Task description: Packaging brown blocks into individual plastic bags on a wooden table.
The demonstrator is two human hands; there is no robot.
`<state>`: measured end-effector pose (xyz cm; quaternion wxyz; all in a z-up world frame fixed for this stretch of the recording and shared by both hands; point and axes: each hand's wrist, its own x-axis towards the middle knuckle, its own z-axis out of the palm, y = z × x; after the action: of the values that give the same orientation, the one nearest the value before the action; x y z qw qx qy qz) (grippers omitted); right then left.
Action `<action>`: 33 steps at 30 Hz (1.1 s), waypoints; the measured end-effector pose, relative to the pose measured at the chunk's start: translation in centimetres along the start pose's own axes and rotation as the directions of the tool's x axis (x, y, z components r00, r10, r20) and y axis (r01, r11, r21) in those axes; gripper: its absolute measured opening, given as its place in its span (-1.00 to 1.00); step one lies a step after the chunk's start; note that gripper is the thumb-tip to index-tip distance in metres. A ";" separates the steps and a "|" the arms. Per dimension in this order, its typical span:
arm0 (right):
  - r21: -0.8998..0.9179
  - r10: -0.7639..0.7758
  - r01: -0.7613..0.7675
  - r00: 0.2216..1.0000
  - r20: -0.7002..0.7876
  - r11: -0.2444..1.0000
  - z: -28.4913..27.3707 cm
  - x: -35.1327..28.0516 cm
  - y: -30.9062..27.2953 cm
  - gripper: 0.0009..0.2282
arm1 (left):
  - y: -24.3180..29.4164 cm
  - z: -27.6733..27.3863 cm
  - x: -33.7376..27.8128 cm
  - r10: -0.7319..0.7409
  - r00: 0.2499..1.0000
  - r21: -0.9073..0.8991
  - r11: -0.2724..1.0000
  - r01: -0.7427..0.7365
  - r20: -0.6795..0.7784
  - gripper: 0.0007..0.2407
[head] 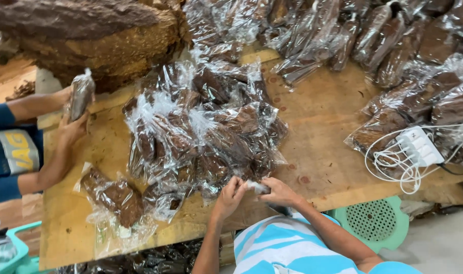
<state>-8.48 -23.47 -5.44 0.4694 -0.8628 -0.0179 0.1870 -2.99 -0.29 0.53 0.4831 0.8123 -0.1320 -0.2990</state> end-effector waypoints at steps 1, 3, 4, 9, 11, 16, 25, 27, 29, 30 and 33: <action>-0.004 -0.005 0.005 1.000 0.015 1.000 -0.3 0.1 0.0 -0.62 | 0.8 -0.1 0.1 -0.008 1.000 -0.008 1.000 0.008 -0.012 -0.78; 0.570 0.108 -0.154 0.988 0.115 0.807 -1.1 -0.1 0.3 -0.78 | 2.4 0.0 0.3 0.208 0.947 -0.513 0.856 -0.056 0.244 -0.37; 0.568 0.109 -0.160 0.986 0.123 0.807 -2.8 -0.5 -2.7 -0.78 | 1.4 1.0 0.9 0.204 0.949 -0.517 0.854 -0.053 0.240 -0.37; 0.924 -0.096 0.028 0.995 0.010 0.381 -6.3 -1.3 -7.3 -0.58 | 3.8 4.9 1.4 0.473 0.865 -0.581 0.756 -0.302 0.167 -0.15; 0.903 -0.011 0.102 0.994 -0.107 0.417 -6.4 0.1 -4.3 -0.41 | 0.1 5.7 3.6 0.268 0.945 -0.603 0.791 -0.103 0.189 -0.38; 0.812 0.341 0.177 0.842 -0.417 0.556 -4.5 0.2 8.8 -0.51 | -2.1 7.5 3.1 -0.125 0.992 -0.611 0.782 0.119 0.032 -0.74; 0.739 0.337 -0.104 0.925 -0.174 0.666 1.2 -1.6 6.9 -0.24 | -3.6 9.5 3.4 -0.111 0.994 -0.604 0.793 0.081 -0.012 -0.71; 0.833 0.384 -0.044 0.900 -0.207 0.552 1.6 -1.2 5.6 -0.62 | -1.3 8.9 3.1 -0.072 0.997 -0.688 0.724 0.054 0.003 -0.69; 0.838 0.381 -0.046 0.903 -0.197 0.544 0.9 -0.9 3.7 -0.66 | -3.5 9.3 3.1 -0.079 0.997 -0.698 0.714 0.052 -0.006 -0.68; 0.846 0.394 -0.050 0.898 -0.194 0.531 0.5 -0.9 2.8 -0.69 | -4.6 9.7 2.9 -0.084 0.996 -0.709 0.703 0.063 0.005 -0.67; 0.839 0.416 -0.094 0.894 -0.166 0.536 0.9 -0.8 3.3 -0.71 | -5.0 9.4 2.7 -0.058 0.998 -0.694 0.720 0.027 -0.021 -0.69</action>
<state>-9.97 -24.80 -8.37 0.7737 -0.5613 0.2807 0.0867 -6.99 -5.80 -8.11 0.7471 0.5818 0.0180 -0.3210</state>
